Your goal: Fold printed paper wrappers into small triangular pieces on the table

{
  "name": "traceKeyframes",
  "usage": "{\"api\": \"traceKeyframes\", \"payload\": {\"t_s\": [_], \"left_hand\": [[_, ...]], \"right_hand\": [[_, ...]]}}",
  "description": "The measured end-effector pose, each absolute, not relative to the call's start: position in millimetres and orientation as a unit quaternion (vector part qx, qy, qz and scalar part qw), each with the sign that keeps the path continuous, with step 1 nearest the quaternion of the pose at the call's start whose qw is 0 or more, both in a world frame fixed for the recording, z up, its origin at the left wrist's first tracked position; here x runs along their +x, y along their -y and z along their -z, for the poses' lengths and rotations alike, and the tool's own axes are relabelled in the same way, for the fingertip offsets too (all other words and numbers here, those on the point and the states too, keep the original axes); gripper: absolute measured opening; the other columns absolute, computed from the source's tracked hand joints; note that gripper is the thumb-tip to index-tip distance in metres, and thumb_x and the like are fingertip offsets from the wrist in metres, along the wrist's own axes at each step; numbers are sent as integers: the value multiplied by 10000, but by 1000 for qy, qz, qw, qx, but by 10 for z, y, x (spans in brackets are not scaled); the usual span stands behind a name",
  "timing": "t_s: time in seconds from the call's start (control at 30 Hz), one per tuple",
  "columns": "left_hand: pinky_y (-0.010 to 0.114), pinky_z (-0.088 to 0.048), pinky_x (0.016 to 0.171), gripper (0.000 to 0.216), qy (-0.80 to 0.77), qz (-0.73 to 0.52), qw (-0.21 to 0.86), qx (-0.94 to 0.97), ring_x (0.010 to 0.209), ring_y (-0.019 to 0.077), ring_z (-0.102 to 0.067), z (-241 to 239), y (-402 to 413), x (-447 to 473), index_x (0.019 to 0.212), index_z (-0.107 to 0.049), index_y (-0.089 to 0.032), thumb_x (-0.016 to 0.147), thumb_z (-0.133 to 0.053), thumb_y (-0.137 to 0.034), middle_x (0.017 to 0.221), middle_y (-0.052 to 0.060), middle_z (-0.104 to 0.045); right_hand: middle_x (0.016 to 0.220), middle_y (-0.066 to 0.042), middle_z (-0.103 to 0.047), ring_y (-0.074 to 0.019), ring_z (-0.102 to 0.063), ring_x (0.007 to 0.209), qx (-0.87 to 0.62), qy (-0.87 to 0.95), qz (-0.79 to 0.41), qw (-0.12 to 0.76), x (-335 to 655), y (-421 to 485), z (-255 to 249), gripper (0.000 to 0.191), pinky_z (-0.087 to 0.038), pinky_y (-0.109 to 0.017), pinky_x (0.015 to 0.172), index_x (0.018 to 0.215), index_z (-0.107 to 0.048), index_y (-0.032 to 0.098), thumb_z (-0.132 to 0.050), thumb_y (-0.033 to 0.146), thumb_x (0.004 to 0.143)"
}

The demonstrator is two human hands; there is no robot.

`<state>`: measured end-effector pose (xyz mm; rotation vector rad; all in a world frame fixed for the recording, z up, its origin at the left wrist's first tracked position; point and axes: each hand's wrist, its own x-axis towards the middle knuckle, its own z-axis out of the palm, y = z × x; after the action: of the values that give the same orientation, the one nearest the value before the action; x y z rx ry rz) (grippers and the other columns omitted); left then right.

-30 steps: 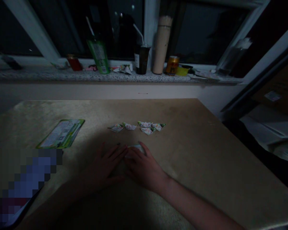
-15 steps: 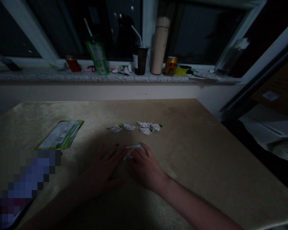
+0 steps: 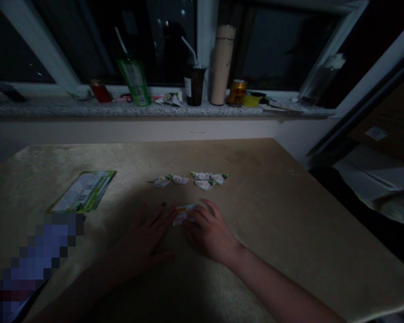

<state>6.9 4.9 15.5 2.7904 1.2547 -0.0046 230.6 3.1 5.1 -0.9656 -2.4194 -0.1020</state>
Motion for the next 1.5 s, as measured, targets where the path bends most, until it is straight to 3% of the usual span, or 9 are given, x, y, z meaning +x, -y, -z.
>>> {"api": "traceKeyframes", "payload": {"t_s": [0.2, 0.47, 0.73, 1.0, 1.2, 1.33, 1.5], "left_hand": [[591, 17, 1068, 775, -402, -7, 35, 915, 1354, 336, -216, -147, -46, 61, 1440, -240, -185, 839, -415, -642, 1492, 106, -252], [597, 48, 1060, 807, -393, -28, 21, 919, 1353, 338, -214, -83, -54, 51, 1450, -202, -167, 837, -411, -648, 1492, 111, -253], [592, -5, 1069, 776, -396, -41, 11, 917, 1343, 334, -244, -75, -57, 53, 1441, -235, -186, 839, -414, -641, 1483, 110, -282], [600, -25, 1064, 790, -400, -30, 19, 916, 1337, 345, -247, -116, -49, 76, 1427, -266, -157, 833, -405, -657, 1476, 124, -293], [544, -105, 1090, 541, -434, -96, 28, 895, 1262, 278, -390, -123, -111, 164, 1310, -421, -169, 894, -430, -515, 1330, 106, -497], [517, -216, 1063, 513, -481, -144, 18, 865, 1255, 274, -394, -48, -161, 213, 1318, -397, -149, 899, -460, -438, 1367, 137, -443], [509, -230, 1064, 406, -471, -155, 43, 867, 1215, 253, -439, -53, -187, 218, 1252, -471, -195, 887, -507, -371, 1319, 94, -496]], "right_hand": [[1040, -54, -624, -209, -522, 1055, -368, 899, 7, 239, 2320, -28, -56, 143, -263, -486, 1065, 959, -649, 204, -560, 233, 851], [978, -49, -644, -204, -534, 996, -372, 891, 39, 255, 2372, -50, -65, 110, -333, -461, 1016, 887, -648, 187, -556, 154, 836], [897, -53, -645, -207, -539, 940, -371, 881, 73, 284, 2406, -70, -52, 76, -365, -450, 953, 788, -636, 172, -571, 166, 825], [822, -40, -636, -188, -538, 876, -371, 881, 79, 284, 2408, -68, -81, 118, -374, -415, 929, 810, -635, 177, -528, 169, 859], [741, -16, -604, -163, -527, 806, -371, 891, 69, 254, 2391, -92, -89, 127, -347, -392, 943, 768, -610, 172, -528, 173, 865], [738, -19, -603, -165, -526, 790, -377, 889, 71, 252, 2374, -128, -79, 112, -356, -374, 909, 769, -604, 170, -545, 189, 862], [836, -56, -635, -199, -547, 835, -396, 881, 40, 254, 2361, -142, -76, 80, -401, -367, 829, 889, -618, 171, -549, 196, 857]]}}
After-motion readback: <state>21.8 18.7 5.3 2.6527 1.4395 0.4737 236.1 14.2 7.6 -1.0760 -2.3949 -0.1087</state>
